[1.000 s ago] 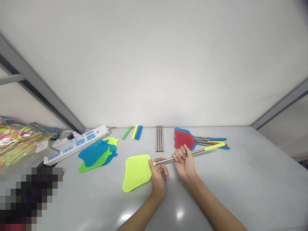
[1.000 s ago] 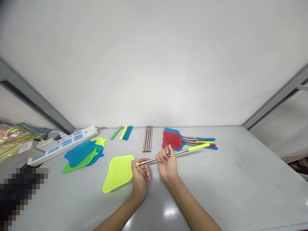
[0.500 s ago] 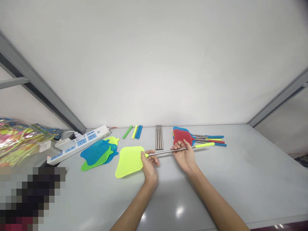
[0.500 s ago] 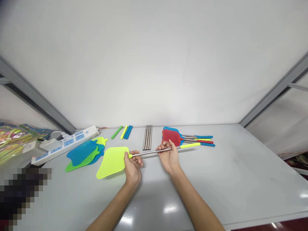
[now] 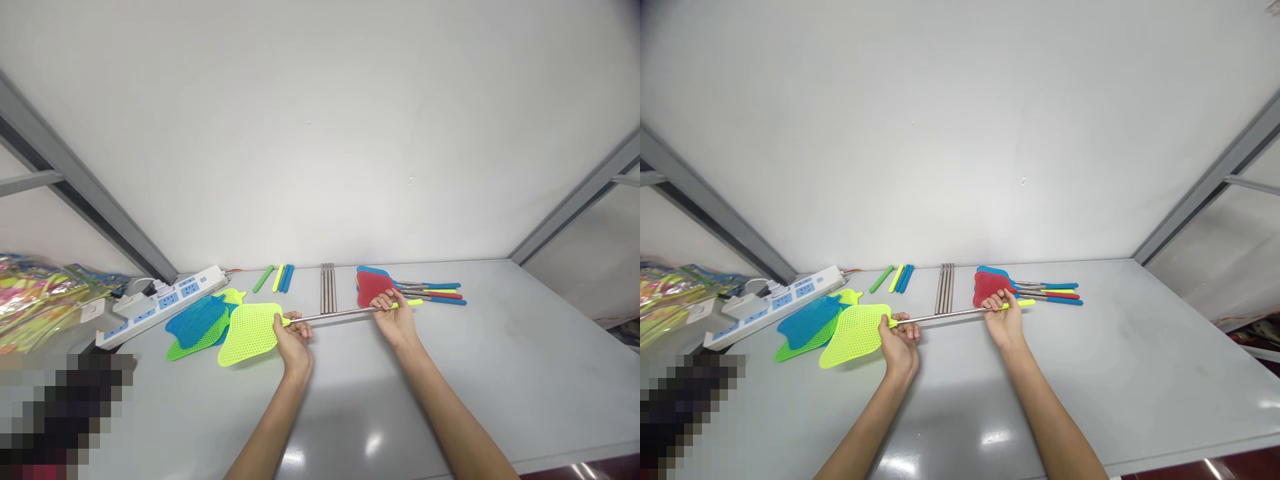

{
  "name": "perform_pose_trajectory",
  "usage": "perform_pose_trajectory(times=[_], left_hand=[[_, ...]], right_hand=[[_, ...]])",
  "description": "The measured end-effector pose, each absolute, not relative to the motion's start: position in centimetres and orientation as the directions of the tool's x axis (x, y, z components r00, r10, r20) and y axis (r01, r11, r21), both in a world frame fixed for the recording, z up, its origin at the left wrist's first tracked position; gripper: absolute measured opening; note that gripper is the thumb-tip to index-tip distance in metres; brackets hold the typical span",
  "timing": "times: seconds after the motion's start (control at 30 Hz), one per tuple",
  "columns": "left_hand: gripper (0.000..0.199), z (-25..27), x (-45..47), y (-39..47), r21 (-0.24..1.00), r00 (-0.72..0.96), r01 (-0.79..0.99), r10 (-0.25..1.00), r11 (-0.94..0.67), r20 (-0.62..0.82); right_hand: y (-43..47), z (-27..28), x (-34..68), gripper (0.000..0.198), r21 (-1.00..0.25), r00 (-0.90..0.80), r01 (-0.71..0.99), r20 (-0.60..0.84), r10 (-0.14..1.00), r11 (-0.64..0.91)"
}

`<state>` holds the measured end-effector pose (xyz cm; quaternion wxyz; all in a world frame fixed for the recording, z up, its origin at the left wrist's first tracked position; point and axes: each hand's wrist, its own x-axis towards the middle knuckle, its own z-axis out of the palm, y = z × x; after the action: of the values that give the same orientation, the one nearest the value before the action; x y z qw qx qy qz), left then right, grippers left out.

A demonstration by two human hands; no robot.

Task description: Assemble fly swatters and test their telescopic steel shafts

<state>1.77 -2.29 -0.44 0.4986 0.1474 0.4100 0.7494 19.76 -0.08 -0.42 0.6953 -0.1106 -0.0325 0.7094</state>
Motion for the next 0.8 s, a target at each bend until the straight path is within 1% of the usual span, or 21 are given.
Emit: perform_pose_trajectory(times=[0.2, 0.37, 0.5, 0.6, 0.8], left_hand=[[0.036, -0.2, 1.6, -2.4, 0.748, -0.412, -0.647, 0.894, -0.148, -0.179], [0.041, -0.7, 1.5, -2.0, 0.757, -0.448, -0.635, 0.872, -0.153, -0.199], [0.041, -1.2, 1.7, -2.0, 0.790, -0.451, -0.605, 0.862, -0.104, -0.232], [0.042, -1.3, 2.0, -2.1, 0.798, -0.451, -0.594, 0.863, -0.100, -0.228], [0.042, -1.4, 2.1, -2.2, 0.812, -0.470, -0.573, 0.856, -0.112, -0.213]], right_hand=[[-0.1, -0.4, 20.3, 0.020, -0.174, -0.008, -0.984, -0.137, 0.991, -0.032], [0.0, -0.4, 20.5, 0.019, -0.159, 0.002, -0.987, -0.170, 0.985, -0.025], [0.1, -0.5, 20.5, 0.020, -0.191, 0.034, -0.981, -0.178, 0.983, -0.001], [0.1, -0.7, 20.7, 0.020, -0.217, 0.055, -0.976, -0.182, 0.982, 0.015], [0.1, -1.0, 20.5, 0.019, -0.181, 0.027, -0.983, -0.178, 0.984, -0.006]])
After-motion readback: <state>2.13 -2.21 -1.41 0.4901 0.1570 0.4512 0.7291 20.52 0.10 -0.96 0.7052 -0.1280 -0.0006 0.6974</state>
